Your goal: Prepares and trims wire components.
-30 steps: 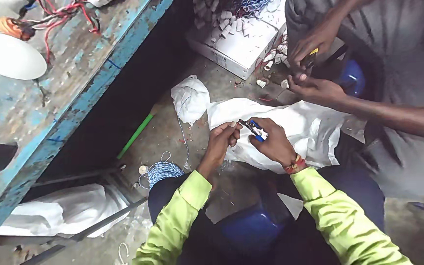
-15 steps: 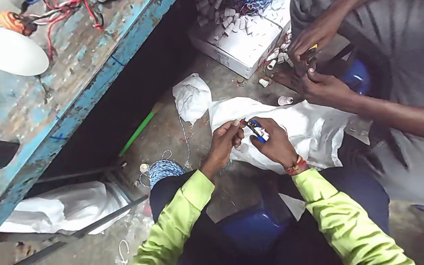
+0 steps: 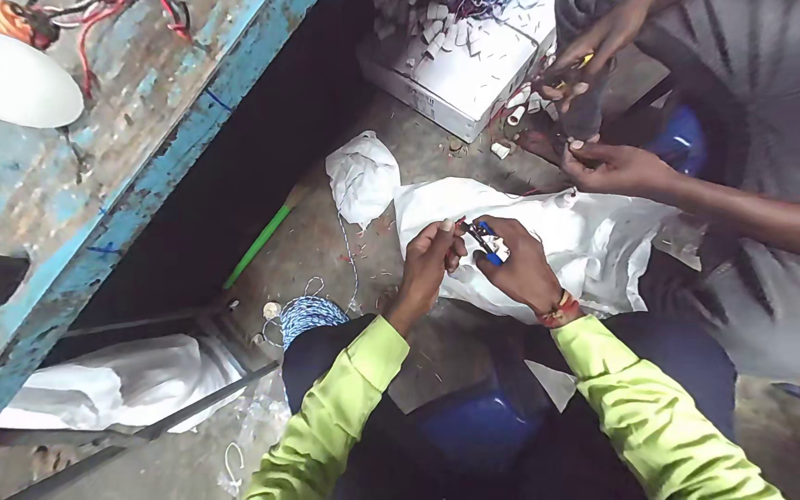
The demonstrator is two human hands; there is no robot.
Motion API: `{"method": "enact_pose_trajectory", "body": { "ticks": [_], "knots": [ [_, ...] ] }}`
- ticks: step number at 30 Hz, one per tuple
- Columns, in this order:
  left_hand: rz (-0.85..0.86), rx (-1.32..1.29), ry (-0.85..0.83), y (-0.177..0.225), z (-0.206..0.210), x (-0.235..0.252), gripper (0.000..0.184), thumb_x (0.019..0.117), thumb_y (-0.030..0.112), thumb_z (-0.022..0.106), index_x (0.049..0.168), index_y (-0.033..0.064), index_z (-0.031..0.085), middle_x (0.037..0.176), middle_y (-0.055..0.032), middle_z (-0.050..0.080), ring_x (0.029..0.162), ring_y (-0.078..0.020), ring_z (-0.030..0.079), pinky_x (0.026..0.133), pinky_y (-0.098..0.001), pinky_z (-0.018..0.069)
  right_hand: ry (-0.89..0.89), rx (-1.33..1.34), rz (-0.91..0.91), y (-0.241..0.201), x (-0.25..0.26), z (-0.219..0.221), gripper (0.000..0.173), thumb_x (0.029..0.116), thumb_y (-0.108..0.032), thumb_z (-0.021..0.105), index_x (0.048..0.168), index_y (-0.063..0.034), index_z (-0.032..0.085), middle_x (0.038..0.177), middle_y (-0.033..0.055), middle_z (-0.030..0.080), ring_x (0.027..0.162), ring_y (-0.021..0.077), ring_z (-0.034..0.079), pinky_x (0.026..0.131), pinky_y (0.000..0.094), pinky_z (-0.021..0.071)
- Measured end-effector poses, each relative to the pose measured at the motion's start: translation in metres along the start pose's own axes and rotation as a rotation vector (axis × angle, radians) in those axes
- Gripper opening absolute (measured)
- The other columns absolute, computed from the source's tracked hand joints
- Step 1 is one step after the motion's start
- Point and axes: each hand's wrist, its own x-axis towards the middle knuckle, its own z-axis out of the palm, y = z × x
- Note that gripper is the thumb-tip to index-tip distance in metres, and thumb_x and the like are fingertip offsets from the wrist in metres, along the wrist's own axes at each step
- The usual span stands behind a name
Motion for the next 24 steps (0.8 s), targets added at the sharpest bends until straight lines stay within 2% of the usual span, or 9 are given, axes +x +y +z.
{"method": "enact_pose_trajectory", "body": {
  "ticks": [9, 14, 24],
  "knots": [
    [-0.012, -0.004, -0.004, -0.003, 0.001, 0.000, 0.030, 0.1112, 0.033, 0.041, 0.109, 0.0116, 0.063, 0.078, -0.0002, 0.060, 0.059, -0.0056, 0.051, 0.053, -0.0189, 0.0454, -0.012, -0.012, -0.001, -0.002, 0.000, -0.002, 0.054, 0.0781, -0.013, 0.074, 0.131, -0.0051, 0.065, 0.122, 0.0207, 0.065, 0.112, 0.0375, 0.063, 0.090, 0.0563, 0.0527],
    [-0.032, 0.003, -0.014, 0.001, 0.000, 0.000, 0.032, 0.1107, 0.035, 0.043, 0.107, 0.0109, 0.063, 0.077, -0.0003, 0.060, 0.057, -0.0053, 0.050, 0.052, -0.0189, 0.0447, -0.007, -0.023, -0.023, -0.001, 0.001, -0.002, 0.054, 0.0766, -0.012, 0.075, 0.129, -0.0038, 0.065, 0.121, 0.0209, 0.066, 0.112, 0.0377, 0.063, 0.092, 0.0563, 0.0526],
    [-0.081, 0.096, -0.030, 0.013, -0.005, -0.009, 0.032, 0.1089, 0.036, 0.049, 0.101, 0.0104, 0.066, 0.072, -0.0015, 0.058, 0.052, -0.0057, 0.046, 0.048, -0.0181, 0.0396, -0.012, -0.066, 0.017, -0.004, -0.001, -0.003, 0.059, 0.0769, -0.013, 0.076, 0.134, -0.0067, 0.062, 0.126, 0.0208, 0.062, 0.115, 0.0390, 0.061, 0.092, 0.0573, 0.0519]
  ]
}}
